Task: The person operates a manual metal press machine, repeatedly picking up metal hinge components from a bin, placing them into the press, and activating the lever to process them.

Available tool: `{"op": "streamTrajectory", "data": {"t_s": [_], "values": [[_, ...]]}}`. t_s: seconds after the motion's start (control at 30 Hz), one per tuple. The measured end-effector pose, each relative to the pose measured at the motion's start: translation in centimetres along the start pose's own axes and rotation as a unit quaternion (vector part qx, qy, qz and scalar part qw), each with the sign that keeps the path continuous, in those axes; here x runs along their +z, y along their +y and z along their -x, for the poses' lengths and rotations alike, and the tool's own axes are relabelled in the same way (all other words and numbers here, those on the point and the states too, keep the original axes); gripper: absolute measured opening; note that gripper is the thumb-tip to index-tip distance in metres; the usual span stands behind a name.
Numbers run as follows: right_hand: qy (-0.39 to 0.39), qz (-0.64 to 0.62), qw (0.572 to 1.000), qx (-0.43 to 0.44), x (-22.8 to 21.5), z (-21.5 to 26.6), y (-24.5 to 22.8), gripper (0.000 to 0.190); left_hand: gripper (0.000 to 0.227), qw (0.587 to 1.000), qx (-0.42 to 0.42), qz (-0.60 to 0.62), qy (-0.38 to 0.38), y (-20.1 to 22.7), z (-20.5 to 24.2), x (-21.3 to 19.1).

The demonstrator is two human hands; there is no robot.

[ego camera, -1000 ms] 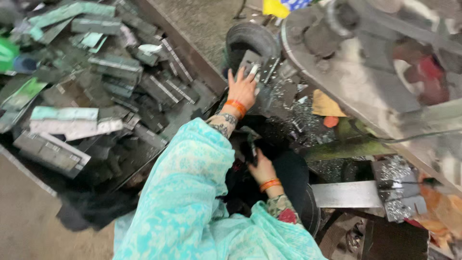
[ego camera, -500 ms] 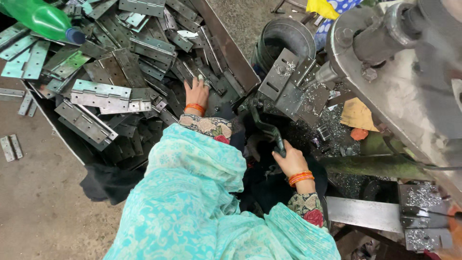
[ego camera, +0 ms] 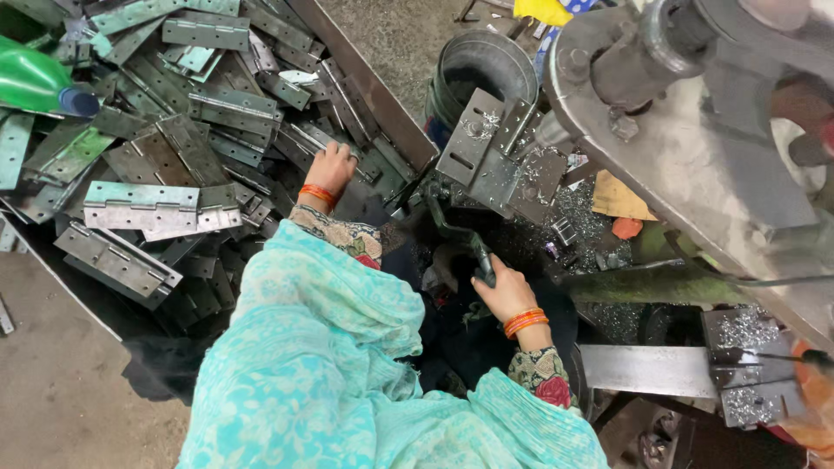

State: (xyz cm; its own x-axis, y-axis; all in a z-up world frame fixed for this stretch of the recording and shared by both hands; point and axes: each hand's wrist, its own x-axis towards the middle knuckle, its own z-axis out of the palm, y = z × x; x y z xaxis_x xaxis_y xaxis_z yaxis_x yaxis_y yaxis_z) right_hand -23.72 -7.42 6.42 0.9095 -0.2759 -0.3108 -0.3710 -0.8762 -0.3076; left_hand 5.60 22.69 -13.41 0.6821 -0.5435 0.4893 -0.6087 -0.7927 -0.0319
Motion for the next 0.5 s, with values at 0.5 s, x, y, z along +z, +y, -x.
{"op": "streamTrajectory", "data": {"t_s": [0.5], "values": [[0.011, -0.019, 1.000, 0.000, 0.2, 0.8, 0.0, 0.060, 0.037, 0.914, 0.240, 0.284, 0.162, 13.4, -9.5, -22.5]]}}
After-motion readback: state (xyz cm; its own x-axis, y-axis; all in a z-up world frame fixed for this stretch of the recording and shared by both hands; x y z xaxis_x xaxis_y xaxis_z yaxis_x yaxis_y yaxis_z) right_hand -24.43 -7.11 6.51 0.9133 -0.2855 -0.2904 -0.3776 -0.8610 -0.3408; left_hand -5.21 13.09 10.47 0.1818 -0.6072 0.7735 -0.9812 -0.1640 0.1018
